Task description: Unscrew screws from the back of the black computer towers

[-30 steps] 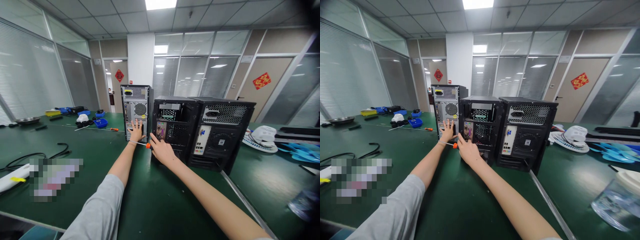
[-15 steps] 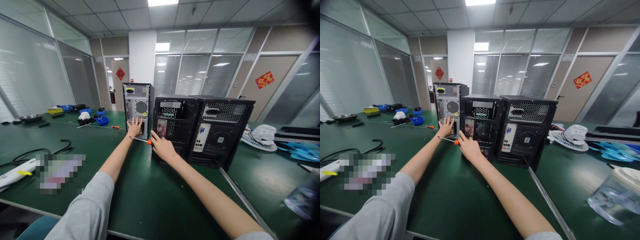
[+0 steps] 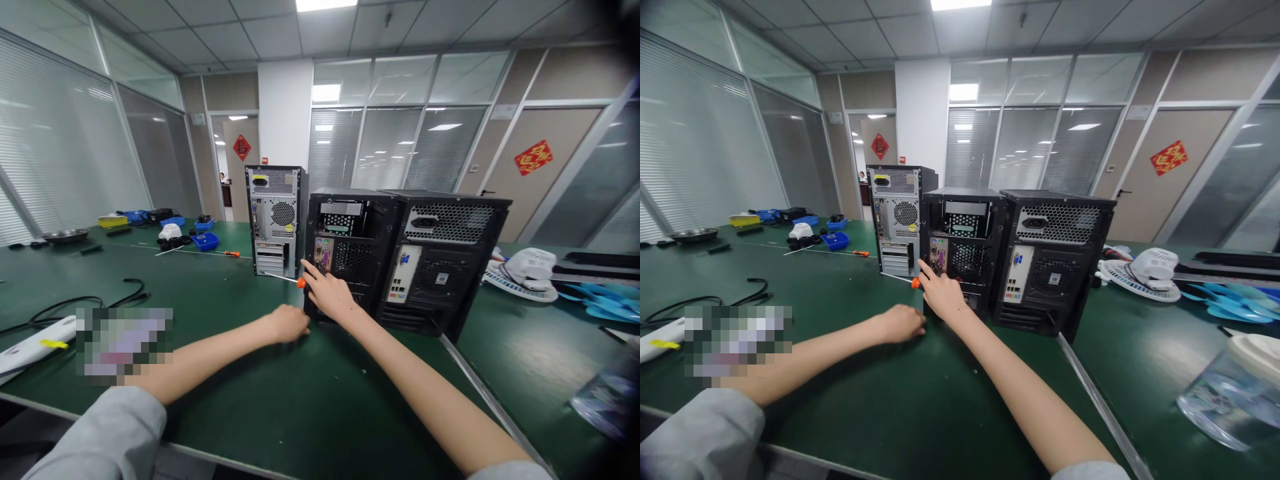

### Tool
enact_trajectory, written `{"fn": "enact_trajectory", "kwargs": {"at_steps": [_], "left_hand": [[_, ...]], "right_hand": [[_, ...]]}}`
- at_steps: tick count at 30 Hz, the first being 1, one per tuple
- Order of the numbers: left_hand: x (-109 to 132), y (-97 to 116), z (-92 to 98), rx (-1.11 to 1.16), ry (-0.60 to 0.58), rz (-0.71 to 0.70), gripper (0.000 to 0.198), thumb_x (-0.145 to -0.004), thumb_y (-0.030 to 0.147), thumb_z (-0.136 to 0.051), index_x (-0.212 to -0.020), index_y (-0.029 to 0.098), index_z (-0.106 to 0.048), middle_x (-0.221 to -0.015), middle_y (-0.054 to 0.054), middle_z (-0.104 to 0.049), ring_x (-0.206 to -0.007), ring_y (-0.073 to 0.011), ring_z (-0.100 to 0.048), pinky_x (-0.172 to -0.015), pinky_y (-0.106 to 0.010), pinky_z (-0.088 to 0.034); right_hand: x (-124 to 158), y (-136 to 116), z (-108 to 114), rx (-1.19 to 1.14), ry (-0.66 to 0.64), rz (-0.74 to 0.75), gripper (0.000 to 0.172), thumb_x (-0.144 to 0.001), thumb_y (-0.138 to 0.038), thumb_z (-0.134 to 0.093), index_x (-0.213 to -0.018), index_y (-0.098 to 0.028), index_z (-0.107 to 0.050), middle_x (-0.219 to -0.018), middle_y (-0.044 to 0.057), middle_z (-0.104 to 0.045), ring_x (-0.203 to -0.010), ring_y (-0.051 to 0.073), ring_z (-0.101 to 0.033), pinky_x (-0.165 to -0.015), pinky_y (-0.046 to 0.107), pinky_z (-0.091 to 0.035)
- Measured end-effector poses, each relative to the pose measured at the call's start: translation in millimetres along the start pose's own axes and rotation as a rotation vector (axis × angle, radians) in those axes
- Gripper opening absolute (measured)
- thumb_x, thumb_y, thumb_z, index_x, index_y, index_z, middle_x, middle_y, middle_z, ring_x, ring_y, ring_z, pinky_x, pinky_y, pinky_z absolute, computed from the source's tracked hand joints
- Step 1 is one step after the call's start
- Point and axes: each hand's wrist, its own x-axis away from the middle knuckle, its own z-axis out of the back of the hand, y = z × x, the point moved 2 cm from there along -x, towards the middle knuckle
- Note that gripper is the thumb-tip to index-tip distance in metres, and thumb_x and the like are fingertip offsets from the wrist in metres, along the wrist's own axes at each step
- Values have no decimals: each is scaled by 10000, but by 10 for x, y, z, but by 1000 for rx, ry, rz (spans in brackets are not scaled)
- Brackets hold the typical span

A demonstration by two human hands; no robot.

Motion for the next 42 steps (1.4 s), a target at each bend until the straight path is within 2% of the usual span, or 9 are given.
{"fn": "enact_trajectory", "kwargs": {"at_steps": [4, 8, 14, 20, 25, 28, 33, 38, 42], "left_hand": [[360, 583, -83, -81, -123, -389, 382, -824, 475, -499, -1068, 187, -554, -956, -79, -628, -828, -208, -625, -680, -281, -475], [456, 775, -249, -147, -8, -386, 358, -813, 428, -534, -1050, 158, -523, -933, -81, -603, -863, -223, -584, -732, -314, -472], [297, 682, -386, 79, -63, -295, 127, -852, 297, -508, -851, 178, -551, -862, -36, -604, -821, -161, -570, -710, -243, -437], [152, 475, -234, 545, -293, -215, 95, -770, 237, -637, -796, 161, -588, -772, -2, -661, -752, -97, -620, -688, -167, -426], [130, 67, -41, 523, -347, -103, 76, -689, 196, -688, -731, 175, -628, -684, 31, -674, -668, -91, -621, -645, -163, -414], [134, -260, 63, 508, -181, 7, 67, -640, 118, -667, -649, 163, -619, -599, 30, -638, -592, -98, -582, -613, -182, -398], [81, -659, 164, 657, 290, 173, 69, -699, 216, -622, -735, 166, -590, -755, -13, -661, -759, -146, -606, -748, -247, -420], [-125, -730, 192, 1010, 686, 233, 197, -726, 330, -597, -796, 154, -542, -833, -52, -659, -811, -153, -621, -797, -295, -451], [-346, -626, 228, 1313, 873, 218, 241, -732, 344, -591, -860, 156, -510, -880, -65, -654, -857, -153, -631, -762, -290, -476]], "right_hand": [[14, 14, -11, 6, 20, 12, 426, -815, -207, -391, -1236, -250, -441, -1532, -50, -133, -794, 199, -615, -541, 340, -537], [27, 26, -31, 19, 40, 15, 429, -817, -205, -377, -1238, -254, -444, -1528, -72, -134, -785, 200, -609, -515, 336, -533], [25, 22, -58, 15, 35, 12, 443, -819, -211, -379, -1257, -263, -430, -1534, -68, -103, -782, 196, -615, -526, 331, -531], [37, 7, -47, -21, 11, -6, 453, -820, -214, -403, -1271, -260, -413, -1540, -17, -84, -796, 206, -631, -560, 349, -535], [38, -4, -19, -69, -6, -20, 478, -815, -208, -407, -1290, -265, -392, -1540, -1, -88, -814, 213, -635, -583, 368, -538], [24, -24, -13, -104, -4, -32, 465, -826, -224, -397, -1290, -260, -387, -1535, 14, -117, -836, 219, -640, -612, 376, -540], [-5, -75, -16, -183, 26, -68, 400, -857, -298, -378, -1253, -247, -395, -1524, 35, -165, -832, 215, -659, -639, 376, -538], [-19, -137, 1, -228, 32, -101, 363, -856, -321, -387, -1208, -241, -419, -1516, 45, -199, -819, 228, -668, -625, 384, -537], [-16, -169, 17, -268, 21, -121, 367, -867, -324, -367, -1223, -245, -413, -1517, 68, -198, -823, 232, -669, -651, 391, -532]]}}
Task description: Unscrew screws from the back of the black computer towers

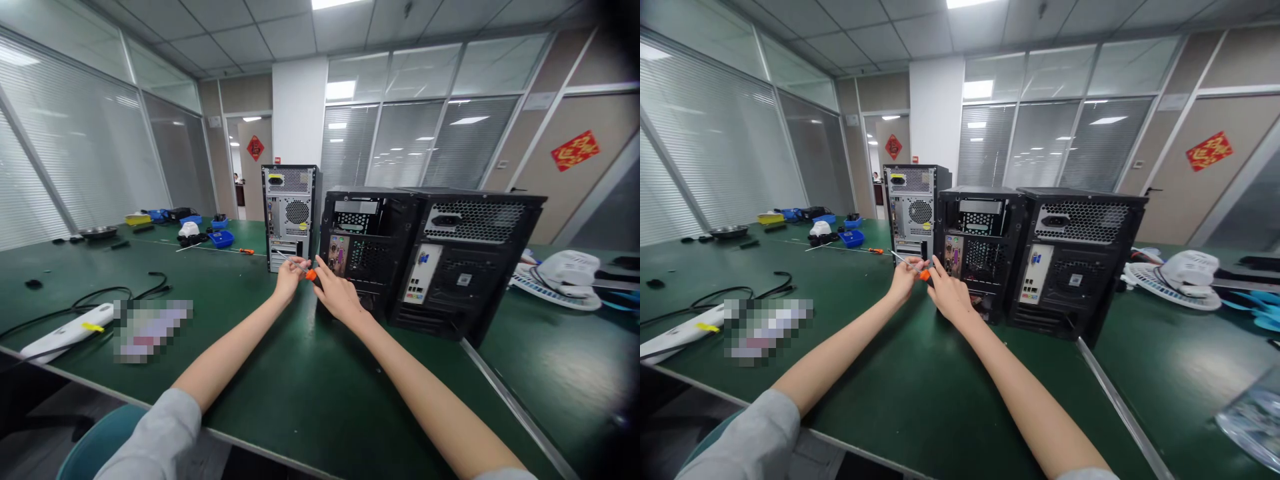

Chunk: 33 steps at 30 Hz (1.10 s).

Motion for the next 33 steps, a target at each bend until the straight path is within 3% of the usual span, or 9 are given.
{"fn": "enact_trajectory", "kwargs": {"at_steps": [5, 9, 16, 20, 22, 25, 33], "left_hand": [[-38, 55, -263, 237, 90, 4, 227, -645, 266, -694, -788, 136, -575, -731, -20, -635, -681, -100, -606, -691, -233, -461], [-35, 58, -348, 358, 145, 43, 212, -631, 228, -714, -783, 129, -604, -730, -15, -638, -646, -87, -596, -701, -242, -471], [-109, 74, -240, 481, 99, 180, 237, -632, 186, -743, -821, 120, -616, -723, -10, -632, -742, -106, -608, -838, -356, -496], [-143, 110, -167, 525, 51, 216, 238, -628, 158, -752, -819, 127, -613, -725, 3, -623, -758, -100, -597, -891, -443, -481], [-150, 115, -152, 543, 30, 224, 240, -624, 150, -756, -814, 129, -611, -714, 8, -621, -749, -91, -592, -902, -466, -473], [-152, 106, -144, 560, 2, 227, 247, -611, 150, -768, -801, 129, -611, -694, 11, -620, -742, -86, -592, -906, -471, -467], [-158, 90, -135, 574, -64, 218, 293, -585, 181, -790, -820, 138, -620, -730, -8, -644, -785, -105, -604, -907, -465, -456]], "right_hand": [[25, -13, 13, -59, 1, -14, 376, -873, -342, -355, -1231, -239, -409, -1513, 74, -213, -795, 233, -671, -638, 392, -526], [61, 7, 36, -111, 3, -24, 341, -867, -349, -365, -1185, -250, -437, -1513, 53, -217, -764, 227, -671, -625, 394, -522], [114, 125, 167, -325, 61, -77, 285, -837, -303, -428, -1102, -246, -517, -1408, 44, -423, -985, 214, -609, -755, 337, -490], [167, 266, 297, -342, 102, -162, 199, -819, -302, -463, -971, -222, -564, -922, 48, -672, -818, 206, -626, -672, 286, -444], [212, 353, 358, -326, 117, -209, 185, -825, -345, -466, -931, -230, -565, -803, 30, -667, -726, 195, -616, -612, 267, -411], [299, 469, 421, -249, 159, -233, 248, -836, -450, -448, -877, -238, -571, -780, 28, -654, -685, 191, -602, -548, 253, -356], [525, 576, 351, -65, 103, -241, 267, -861, -441, -417, -964, -250, -574, -794, 27, -589, -687, 183, -599, -490, 243, -310]]}}
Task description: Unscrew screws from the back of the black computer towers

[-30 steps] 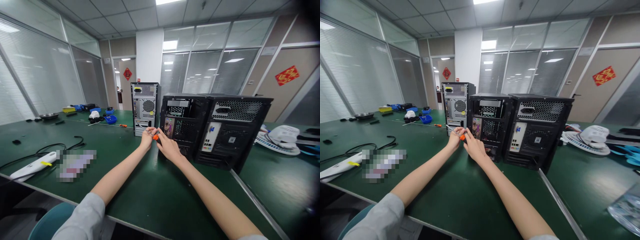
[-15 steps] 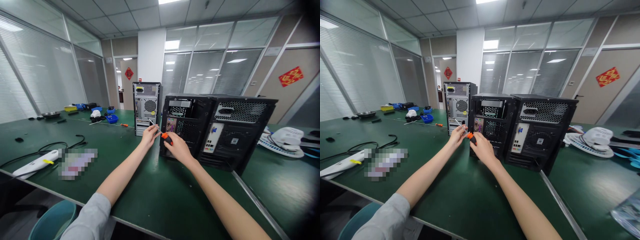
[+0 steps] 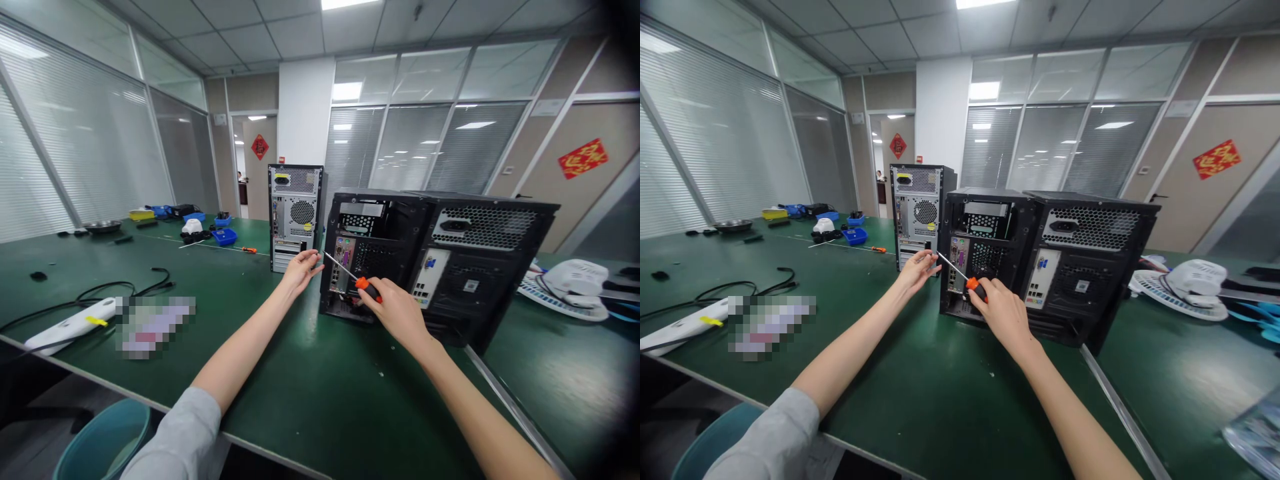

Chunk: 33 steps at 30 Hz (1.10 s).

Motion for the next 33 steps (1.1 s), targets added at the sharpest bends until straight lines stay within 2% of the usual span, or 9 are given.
{"fn": "enact_trajectory", "kwargs": {"at_steps": [12, 19, 27, 33], "left_hand": [[-3, -6, 9, -19, -37, -4, 285, -597, 210, -784, -829, 148, -632, -735, 2, -637, -746, -93, -599, -906, -442, -454], [14, -13, 4, -25, -47, -13, 335, -530, 225, -822, -803, 144, -645, -714, 0, -640, -739, -95, -598, -894, -431, -466], [13, 0, -16, -50, -36, -54, 354, -459, 240, -846, -751, 144, -668, -710, 4, -632, -724, -99, -587, -824, -396, -501], [5, 14, -19, -83, -39, -77, 330, -471, 253, -839, -737, 141, -677, -698, 6, -618, -720, -103, -579, -800, -390, -508]], "right_hand": [[52, -41, -37, 104, -29, 24, 292, -880, -452, -400, -1029, -263, -565, -820, 17, -573, -643, 167, -599, -468, 249, -284], [58, -57, -41, 106, -20, 27, 285, -884, -445, -400, -1033, -269, -568, -826, 10, -575, -631, 161, -598, -472, 253, -291], [73, -53, 13, 123, -17, 17, 307, -883, -427, -412, -1094, -271, -573, -841, 14, -584, -650, 164, -608, -475, 253, -304], [96, -86, 87, 176, 13, 25, 314, -875, -425, -444, -1092, -254, -593, -836, 17, -597, -632, 164, -614, -470, 257, -307]]}}
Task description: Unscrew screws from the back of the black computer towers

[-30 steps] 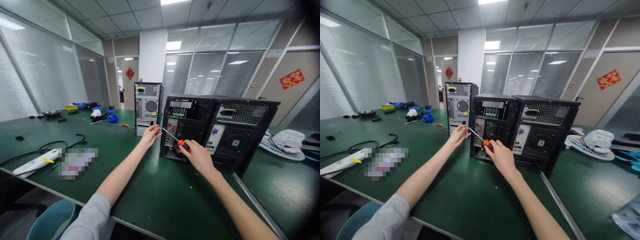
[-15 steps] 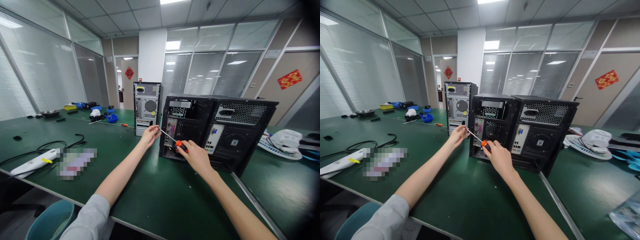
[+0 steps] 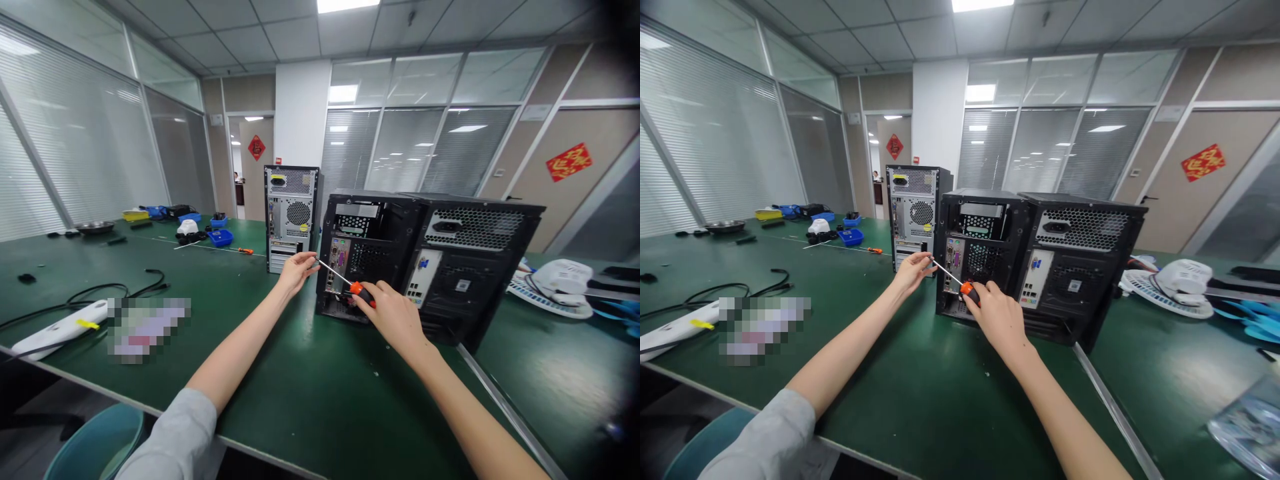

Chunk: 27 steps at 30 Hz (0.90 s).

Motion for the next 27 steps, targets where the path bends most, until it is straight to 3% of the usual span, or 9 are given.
{"fn": "enact_trajectory", "kwargs": {"at_steps": [11, 19, 27], "left_hand": [[42, 58, -79, -81, -29, -9, 360, -443, 295, -844, -713, 139, -664, -710, 1, -637, -720, -106, -590, -796, -370, -504], [36, 61, -75, -206, -72, -9, 340, -465, 308, -829, -707, 127, -674, -661, -4, -645, -655, -88, -592, -742, -283, -487], [26, 65, -79, -315, -95, -41, 299, -495, 269, -811, -721, 128, -676, -670, -1, -652, -647, -77, -584, -665, -215, -457]], "right_hand": [[58, 25, 117, 150, 111, 51, 336, -864, -462, -454, -1048, -223, -600, -740, 25, -635, -544, 174, -605, -436, 252, -192], [121, 50, 279, 264, 187, 82, 303, -869, -418, -468, -1069, -230, -597, -732, 39, -633, -618, 187, -603, -469, 259, -198], [138, 30, 326, 275, 155, 81, 334, -867, -438, -463, -1084, -214, -584, -741, 45, -630, -604, 191, -603, -465, 261, -192]]}}
